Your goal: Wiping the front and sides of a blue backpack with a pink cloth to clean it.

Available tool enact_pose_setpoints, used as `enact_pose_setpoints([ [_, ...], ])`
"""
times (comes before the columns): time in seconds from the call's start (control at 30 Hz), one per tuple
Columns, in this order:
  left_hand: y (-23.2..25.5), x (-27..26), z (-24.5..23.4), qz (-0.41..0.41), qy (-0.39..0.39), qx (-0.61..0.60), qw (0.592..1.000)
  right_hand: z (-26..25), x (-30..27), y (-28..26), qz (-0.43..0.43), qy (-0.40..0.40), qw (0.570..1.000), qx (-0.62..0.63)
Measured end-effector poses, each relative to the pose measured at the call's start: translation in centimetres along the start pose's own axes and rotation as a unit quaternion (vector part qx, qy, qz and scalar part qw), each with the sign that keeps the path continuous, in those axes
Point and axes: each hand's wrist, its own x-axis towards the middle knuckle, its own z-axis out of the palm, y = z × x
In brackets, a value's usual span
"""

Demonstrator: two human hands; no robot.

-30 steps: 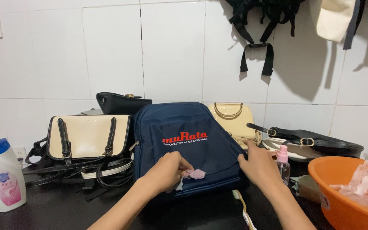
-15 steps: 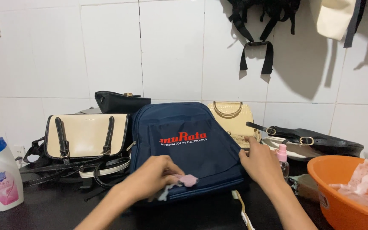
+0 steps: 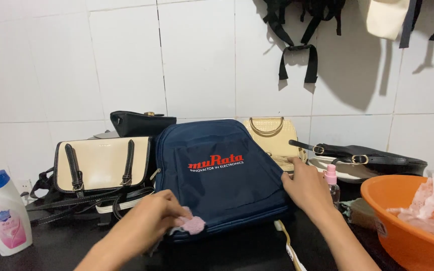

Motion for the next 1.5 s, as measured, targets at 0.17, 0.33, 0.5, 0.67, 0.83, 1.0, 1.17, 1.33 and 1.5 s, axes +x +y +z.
enact_pose_setpoints([
  [0.17, 1.6, 1.9, 1.8, 0.069, 0.029, 0.022, 0.997, 0.2, 0.5, 0.5, 0.009, 0.018, 0.999, 0.043],
  [0.33, 3.3, 4.9, 3.7, 0.091, 0.022, 0.016, 0.995, 0.2, 0.4, 0.4, 0.013, 0.022, 0.998, 0.049],
  [0.5, 5.5, 8.0, 6.0, 0.15, 0.024, -0.006, 0.988, -0.2, 0.0, 0.1, 0.007, 0.019, 0.997, 0.069],
  [0.67, 7.8, 11.4, 8.7, 0.176, 0.032, 0.035, 0.983, -0.2, -0.1, 0.0, 0.002, 0.02, 0.998, 0.056],
  [0.83, 9.8, 14.2, 10.0, 0.209, 0.043, 0.016, 0.977, -0.9, -0.7, -0.5, 0.01, 0.013, 0.998, 0.063],
  [1.0, 10.8, 16.8, 9.3, 0.139, -0.003, -0.131, 0.982, -1.8, -1.3, -0.9, 0.023, -0.027, 0.998, 0.058],
  [1.17, 8.8, 21.3, 9.8, 0.137, 0.04, -0.125, 0.982, -1.1, -0.5, -0.7, 0.026, -0.021, 0.998, 0.062],
  [1.33, 6.4, 26.7, 10.0, 0.135, 0.1, -0.05, 0.985, -0.9, 0.1, -0.9, 0.036, -0.013, 0.998, 0.05],
  [1.5, 4.0, 30.6, 9.5, 0.059, 0.114, 0.011, 0.992, -1.3, 0.3, -1.2, 0.07, -0.053, 0.996, 0.016],
])
